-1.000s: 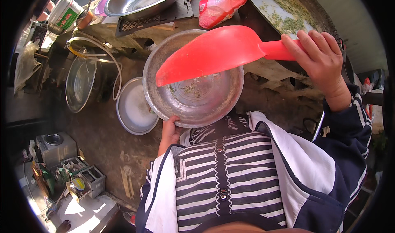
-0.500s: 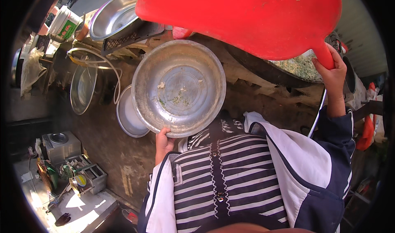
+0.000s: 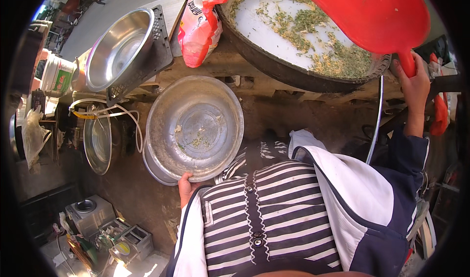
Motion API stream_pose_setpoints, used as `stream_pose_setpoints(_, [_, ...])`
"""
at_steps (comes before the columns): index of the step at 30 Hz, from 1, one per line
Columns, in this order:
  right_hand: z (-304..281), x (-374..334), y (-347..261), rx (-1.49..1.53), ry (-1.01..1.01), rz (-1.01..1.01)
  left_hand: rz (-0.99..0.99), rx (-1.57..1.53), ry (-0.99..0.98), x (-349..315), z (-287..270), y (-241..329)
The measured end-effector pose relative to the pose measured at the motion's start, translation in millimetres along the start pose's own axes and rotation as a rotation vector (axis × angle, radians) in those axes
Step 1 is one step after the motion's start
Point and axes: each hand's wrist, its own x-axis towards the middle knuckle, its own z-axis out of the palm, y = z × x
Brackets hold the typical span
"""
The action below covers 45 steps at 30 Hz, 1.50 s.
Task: The person transfers chopped green herbs from a large metal bowl into a grinding machine using a red scoop. They then use a red dustpan to collect the processed herbs from a large tire and transfer them into a metal bowl. Finally, they use a cloth to clean the grinding machine's output chute.
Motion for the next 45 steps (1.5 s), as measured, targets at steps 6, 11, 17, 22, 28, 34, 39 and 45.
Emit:
stream_pose_setpoints(6, [-18,19,-8,-0.445,0.058,-0.149,-0.046,0.241,0.118,-1,35,40])
stream_pose_setpoints(11, [-9,56,-20,-0.699,0.040,-0.088,0.083,0.236,-0.040,90,-53,31])
stream_pose_setpoints(17, [7,93,-48,-0.834,0.098,0.043,0.030,0.198,0.003,114,-55,27])
stream_pose_setpoints(22, [54,131,-6,-0.837,0.082,-0.074,0.091,0.211,0.053,108,-47,13])
stream_pose_setpoints(28, [92,166,22,-0.780,0.155,-0.147,0.120,0.180,0.100,96,-29,-6])
stream_pose_setpoints(34, [158,225,45,-0.789,0.251,-0.206,0.137,0.159,0.134,84,-9,-23])
stream_pose_setpoints(39, [227,242,69,-0.617,0.036,-0.162,0.145,0.140,0.168,72,-3,-35])
stream_pose_setpoints(45, [216,214,26,-0.573,-0.301,-0.182,0.152,0.136,0.194,67,2,-40])
